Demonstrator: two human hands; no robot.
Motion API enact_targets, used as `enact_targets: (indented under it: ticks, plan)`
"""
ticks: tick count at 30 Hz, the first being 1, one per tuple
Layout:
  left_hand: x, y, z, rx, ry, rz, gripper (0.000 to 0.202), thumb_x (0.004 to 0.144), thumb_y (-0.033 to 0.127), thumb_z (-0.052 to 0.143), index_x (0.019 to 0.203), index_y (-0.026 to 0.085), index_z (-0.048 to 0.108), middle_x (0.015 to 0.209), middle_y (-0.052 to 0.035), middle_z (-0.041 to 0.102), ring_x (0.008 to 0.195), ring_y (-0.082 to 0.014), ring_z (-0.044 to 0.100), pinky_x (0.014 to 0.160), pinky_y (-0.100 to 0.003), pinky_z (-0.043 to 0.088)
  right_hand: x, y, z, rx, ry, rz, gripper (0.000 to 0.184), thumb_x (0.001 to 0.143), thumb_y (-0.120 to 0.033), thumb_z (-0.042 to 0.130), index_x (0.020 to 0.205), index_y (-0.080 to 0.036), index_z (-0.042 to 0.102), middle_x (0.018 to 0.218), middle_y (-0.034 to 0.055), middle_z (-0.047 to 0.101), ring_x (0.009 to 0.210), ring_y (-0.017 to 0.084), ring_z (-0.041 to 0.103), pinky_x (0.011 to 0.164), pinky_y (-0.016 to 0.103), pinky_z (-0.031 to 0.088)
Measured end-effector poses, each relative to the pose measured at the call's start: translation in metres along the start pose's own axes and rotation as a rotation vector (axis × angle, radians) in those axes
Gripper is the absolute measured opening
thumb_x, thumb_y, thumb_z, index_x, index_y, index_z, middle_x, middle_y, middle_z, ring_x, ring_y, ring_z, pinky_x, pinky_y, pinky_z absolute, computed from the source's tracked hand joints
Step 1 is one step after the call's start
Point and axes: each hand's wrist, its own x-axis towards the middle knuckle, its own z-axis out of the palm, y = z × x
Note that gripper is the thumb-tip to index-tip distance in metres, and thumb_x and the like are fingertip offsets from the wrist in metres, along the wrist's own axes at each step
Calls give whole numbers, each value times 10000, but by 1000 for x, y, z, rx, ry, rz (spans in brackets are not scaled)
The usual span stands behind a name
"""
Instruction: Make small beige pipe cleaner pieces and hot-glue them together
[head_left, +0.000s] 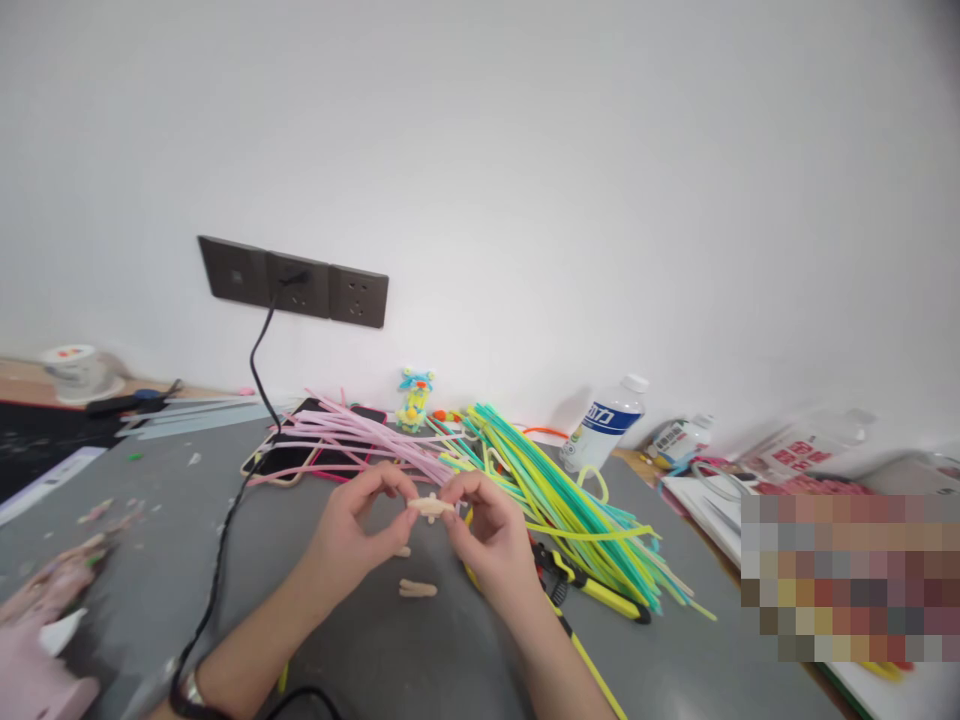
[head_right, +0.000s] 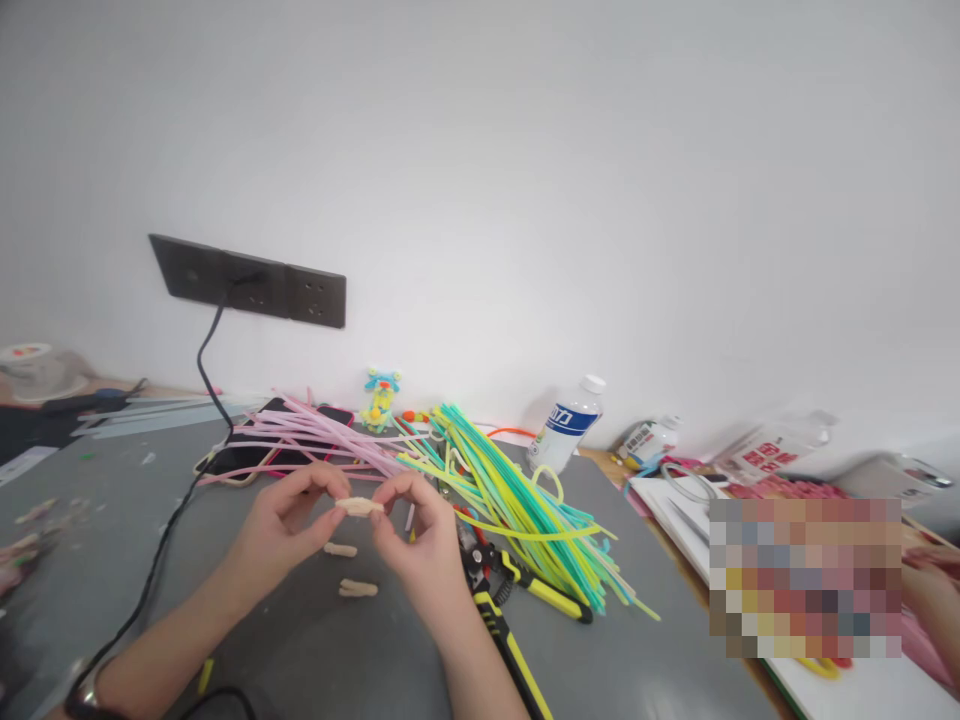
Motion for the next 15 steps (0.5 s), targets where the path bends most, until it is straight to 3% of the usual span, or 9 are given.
enact_targets:
  ticks: [15]
  plan:
    - [-1,-3,0,7,14,16,49,753,156,600,740,191,631,725,-12,621,739,-175,596,695,-258,488,-1,3,1,-4,15,17,57,778,-146,616,792,-200,605,746,13,605,705,180,558,671,283,432]
